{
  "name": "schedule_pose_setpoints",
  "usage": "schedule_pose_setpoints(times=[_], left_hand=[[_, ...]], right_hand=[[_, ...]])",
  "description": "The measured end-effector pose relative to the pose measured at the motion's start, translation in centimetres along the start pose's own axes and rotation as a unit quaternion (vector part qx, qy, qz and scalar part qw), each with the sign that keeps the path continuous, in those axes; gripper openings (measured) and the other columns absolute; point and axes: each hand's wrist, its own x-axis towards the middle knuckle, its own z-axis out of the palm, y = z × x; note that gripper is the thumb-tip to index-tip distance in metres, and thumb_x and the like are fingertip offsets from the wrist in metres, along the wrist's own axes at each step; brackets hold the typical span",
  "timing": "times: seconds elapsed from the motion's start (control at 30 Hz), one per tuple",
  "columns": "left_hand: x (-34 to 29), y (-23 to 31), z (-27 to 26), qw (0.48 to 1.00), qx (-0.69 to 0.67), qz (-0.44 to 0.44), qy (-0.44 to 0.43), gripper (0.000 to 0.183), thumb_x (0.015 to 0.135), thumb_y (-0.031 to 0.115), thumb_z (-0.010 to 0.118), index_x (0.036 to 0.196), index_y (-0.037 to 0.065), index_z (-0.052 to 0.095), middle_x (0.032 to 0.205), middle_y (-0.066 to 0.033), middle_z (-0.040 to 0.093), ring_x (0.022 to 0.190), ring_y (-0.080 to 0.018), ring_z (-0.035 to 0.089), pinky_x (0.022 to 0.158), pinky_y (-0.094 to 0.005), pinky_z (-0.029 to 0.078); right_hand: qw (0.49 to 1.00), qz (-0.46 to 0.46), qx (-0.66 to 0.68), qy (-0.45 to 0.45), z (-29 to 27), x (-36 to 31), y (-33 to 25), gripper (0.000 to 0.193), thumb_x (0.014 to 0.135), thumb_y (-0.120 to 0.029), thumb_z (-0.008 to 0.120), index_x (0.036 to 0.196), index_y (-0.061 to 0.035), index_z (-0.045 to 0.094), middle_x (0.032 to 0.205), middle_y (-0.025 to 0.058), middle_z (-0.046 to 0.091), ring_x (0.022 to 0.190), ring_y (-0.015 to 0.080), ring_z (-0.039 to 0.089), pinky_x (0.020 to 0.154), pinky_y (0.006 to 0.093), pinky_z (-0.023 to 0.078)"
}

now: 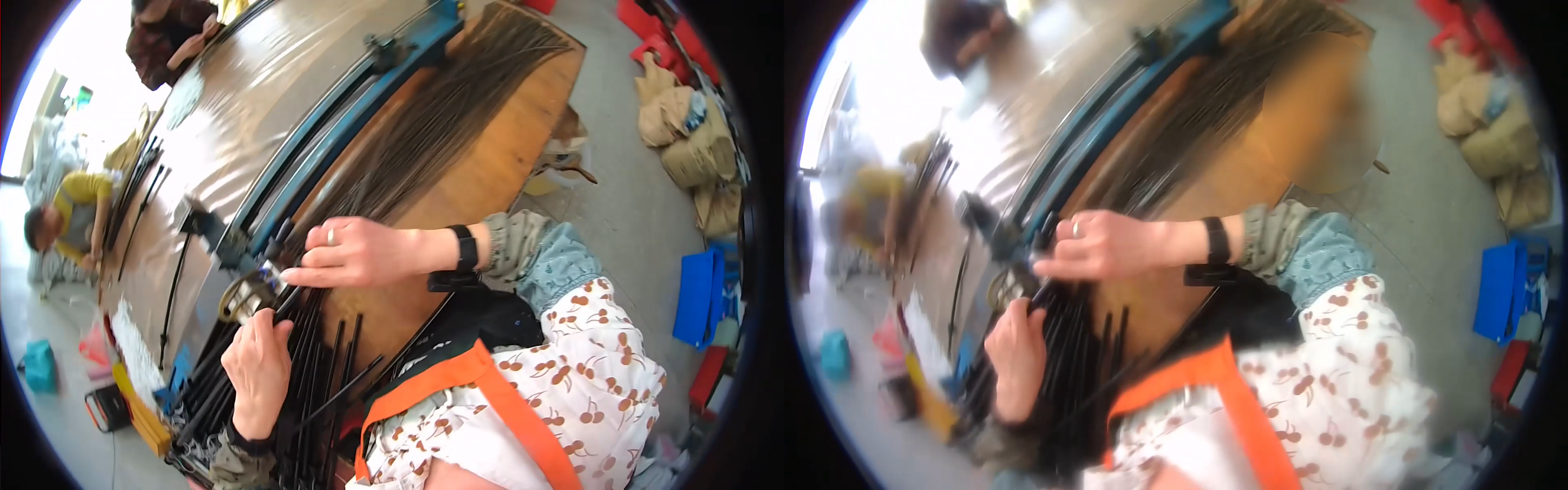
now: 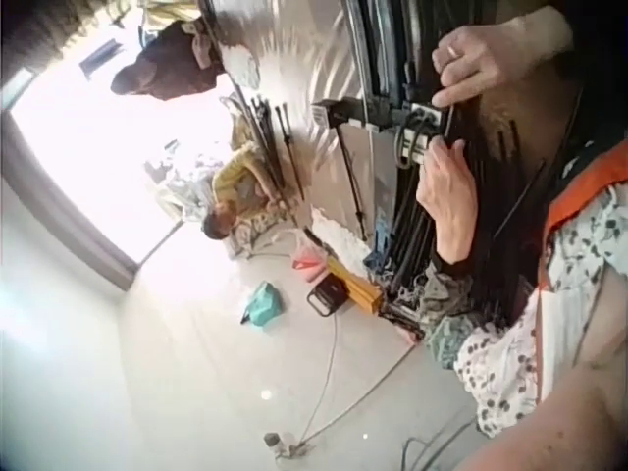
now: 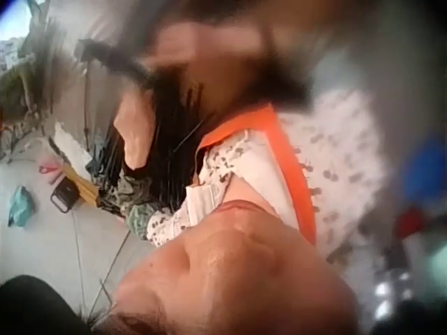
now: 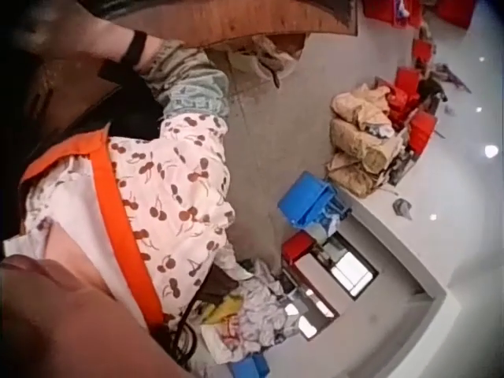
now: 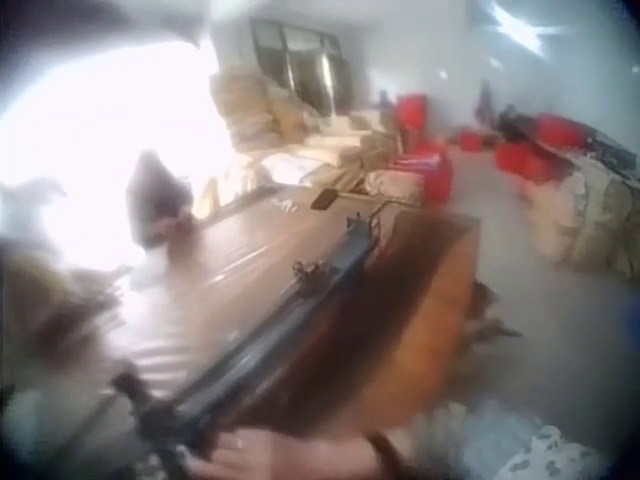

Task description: The person picks up a black rod and a metal spring, slides the spring onto the rod, and places it into a machine. They then pull a lever on the machine and remove the rod, placing it onto a pile of finished rods.

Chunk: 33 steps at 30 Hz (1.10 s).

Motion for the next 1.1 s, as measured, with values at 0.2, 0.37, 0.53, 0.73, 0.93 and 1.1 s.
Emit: schedule_pose_setpoints(times=[0.2,0.37,0.53,0.73,0.93,1.1], left_hand=[[4.6,-3.1,-3.0,0.992,0.039,0.046,0.113,0.037,0.087,-0.002,0.06,0.124,0.0,0.057,0.085,-0.0158,0.054,0.076,-0.0358,0.057,0.063,-0.045,0.047],[10.4,-1.0,-1.2,0.987,0.015,0.145,0.062,0.057,0.083,0.004,0.071,0.137,0.017,0.059,0.075,-0.0068,0.05,0.067,-0.0225,0.055,0.058,-0.0395,0.045],[12.6,-2.7,-0.8,0.985,0.031,0.143,0.093,0.057,0.086,-0.005,0.06,0.141,-0.003,0.046,0.081,-0.013,0.054,0.076,-0.0304,0.056,0.066,-0.0419,0.047],[12.8,-2.9,-1.1,0.992,-0.007,0.087,0.096,0.02,0.086,-0.004,0.059,0.105,0.002,0.057,0.082,-0.0137,0.055,0.077,-0.0339,0.058,0.066,-0.0436,0.048],[10.0,-2.7,-1.6,0.991,0.043,0.095,0.081,0.038,0.086,0.004,0.068,0.123,0.01,0.065,0.078,-0.0099,0.051,0.072,-0.028,0.057,0.06,-0.0416,0.046],[7.3,-5.9,-1.9,0.987,0.067,0.058,0.132,0.043,0.084,0.004,0.071,0.126,0.014,0.066,0.074,-0.0083,0.047,0.067,-0.0273,0.053,0.058,-0.0405,0.044]], right_hand=[[0.973,0.223,-0.058,0.013,-6.6,-6.0,10.9,0.042,0.087,-0.027,0.075,0.125,-0.0136,0.065,0.088,0.0085,0.07,0.079,0.0278,0.069,0.065,0.0347,0.059],[0.993,0.108,0.028,-0.03,-7.1,-2.9,11.5,0.038,0.087,-0.025,0.076,0.122,-0.0132,0.068,0.081,0.0138,0.07,0.069,0.0304,0.07,0.061,0.0375,0.056],[0.944,0.322,-0.075,0.003,-8.7,-8.4,17.0,0.042,0.088,-0.025,0.072,0.127,-0.0128,0.064,0.096,0.0149,0.071,0.084,0.0297,0.07,0.071,0.0374,0.057],[0.96,0.266,-0.063,0.066,-7.1,-7.3,16.4,0.049,0.088,-0.022,0.073,0.133,-0.0109,0.059,0.061,0.0099,0.059,0.057,0.0265,0.064,0.055,0.0355,0.054],[0.973,0.219,0.031,0.064,-3.8,-0.4,7.6,0.054,0.087,-0.019,0.071,0.138,-0.0095,0.056,0.072,0.0089,0.061,0.063,0.0254,0.061,0.057,0.0365,0.05],[0.961,0.253,0.113,0.022,-3.5,-3.1,8.3,0.042,0.086,-0.019,0.075,0.127,-0.0128,0.066,0.078,0.0073,0.065,0.068,0.025,0.063,0.061,0.0356,0.052]])
